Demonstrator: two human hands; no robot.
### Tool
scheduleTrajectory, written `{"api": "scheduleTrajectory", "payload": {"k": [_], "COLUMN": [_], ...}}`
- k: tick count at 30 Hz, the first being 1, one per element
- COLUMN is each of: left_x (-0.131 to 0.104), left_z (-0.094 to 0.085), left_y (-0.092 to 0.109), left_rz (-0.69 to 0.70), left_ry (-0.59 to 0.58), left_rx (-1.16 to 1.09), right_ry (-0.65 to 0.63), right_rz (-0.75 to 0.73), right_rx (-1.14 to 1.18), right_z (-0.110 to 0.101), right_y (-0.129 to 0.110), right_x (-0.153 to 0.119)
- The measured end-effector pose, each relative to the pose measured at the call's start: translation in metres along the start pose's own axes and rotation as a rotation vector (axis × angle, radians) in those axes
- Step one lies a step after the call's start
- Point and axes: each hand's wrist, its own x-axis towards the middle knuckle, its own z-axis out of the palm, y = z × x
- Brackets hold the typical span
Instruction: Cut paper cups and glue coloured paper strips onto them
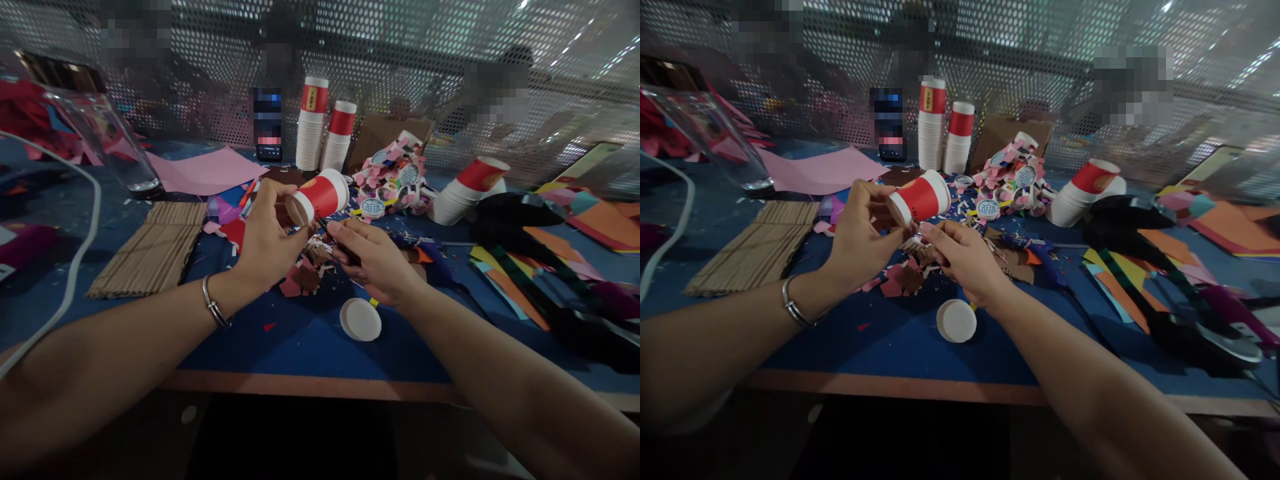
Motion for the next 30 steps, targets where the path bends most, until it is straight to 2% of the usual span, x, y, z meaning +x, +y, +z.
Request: {"api": "scheduleTrajectory", "payload": {"k": [16, 22, 27, 30], "left_x": [0.000, 0.002, -0.004, -0.006], "left_z": [-0.001, -0.003, 0.002, 0.006], "left_y": [0.005, 0.008, 0.012, 0.014], "left_rz": [-0.025, 0.024, 0.062, 0.022], "left_ry": [0.025, 0.052, -0.022, -0.025], "left_rx": [0.083, 0.117, 0.154, 0.084], "right_ry": [0.054, 0.065, 0.092, 0.091], "right_rz": [-0.038, -0.051, -0.042, -0.074], "right_rx": [0.008, 0.014, 0.026, 0.055], "right_z": [0.007, 0.008, 0.009, 0.012], "right_y": [0.002, 0.002, -0.001, -0.006], "right_x": [-0.001, -0.002, -0.002, -0.002]}}
